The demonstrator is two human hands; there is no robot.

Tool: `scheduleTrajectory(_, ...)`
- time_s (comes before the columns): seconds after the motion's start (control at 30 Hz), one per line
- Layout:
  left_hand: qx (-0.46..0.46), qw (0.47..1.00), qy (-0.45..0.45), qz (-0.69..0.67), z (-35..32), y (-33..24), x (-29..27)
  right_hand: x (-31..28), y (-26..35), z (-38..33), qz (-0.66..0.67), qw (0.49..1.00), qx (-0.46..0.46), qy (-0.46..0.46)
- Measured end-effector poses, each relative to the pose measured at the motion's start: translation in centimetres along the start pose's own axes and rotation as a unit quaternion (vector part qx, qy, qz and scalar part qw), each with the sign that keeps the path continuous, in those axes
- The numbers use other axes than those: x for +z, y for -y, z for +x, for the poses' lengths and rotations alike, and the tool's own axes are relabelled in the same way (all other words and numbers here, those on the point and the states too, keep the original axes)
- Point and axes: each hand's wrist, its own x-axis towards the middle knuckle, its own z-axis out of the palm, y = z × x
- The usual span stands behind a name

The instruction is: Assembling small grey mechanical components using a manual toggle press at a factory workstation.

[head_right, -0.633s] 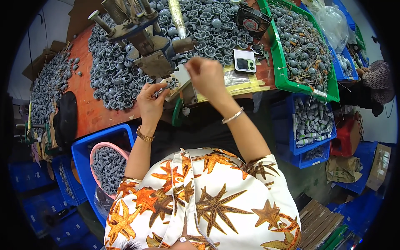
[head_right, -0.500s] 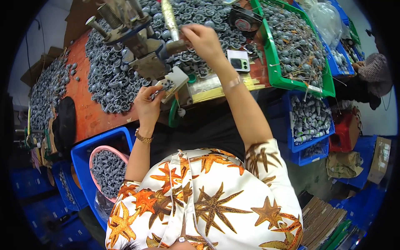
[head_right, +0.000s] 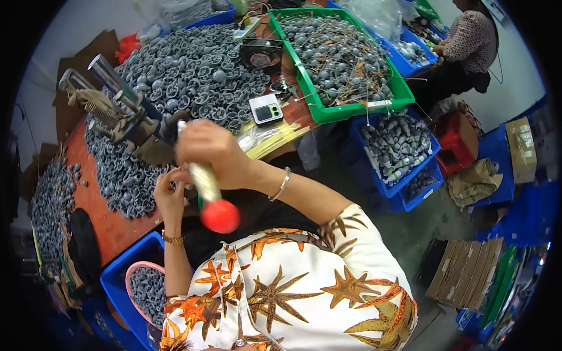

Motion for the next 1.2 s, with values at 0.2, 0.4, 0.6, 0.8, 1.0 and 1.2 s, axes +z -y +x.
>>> scheduleTrajectory(0.2,-0.197,0.895,0.277,0.288,-2.5,2.0,-4.3,-0.7,7.3,7.7,0.563,0.823,-0.078,0.003)
scheduleTrajectory(0.4,-0.309,0.794,0.343,-0.395,-6.4,-3.7,-1.5,-3.0,10.9,9.9,0.696,0.683,-0.209,0.076)
scheduleTrajectory(0.6,-0.186,0.906,0.051,-0.376,-2.1,0.7,-10.1,-3.5,12.0,9.7,0.676,0.717,-0.17,0.033)
scheduleTrajectory(0.8,-0.132,0.855,-0.388,-0.319,9.7,12.3,-27.2,-3.1,7.9,5.5,0.425,0.898,-0.102,0.051)
scheduleTrajectory(1.0,-0.182,0.954,-0.238,-0.01,2.1,29.6,-35.1,-19.3,-11.1,0.2,-0.217,0.915,0.267,-0.21)
scheduleTrajectory(1.2,-0.234,0.955,-0.138,0.119,2.3,23.6,-16.7,-40.7,-19.9,-10.1,-0.432,0.687,0.58,-0.072)
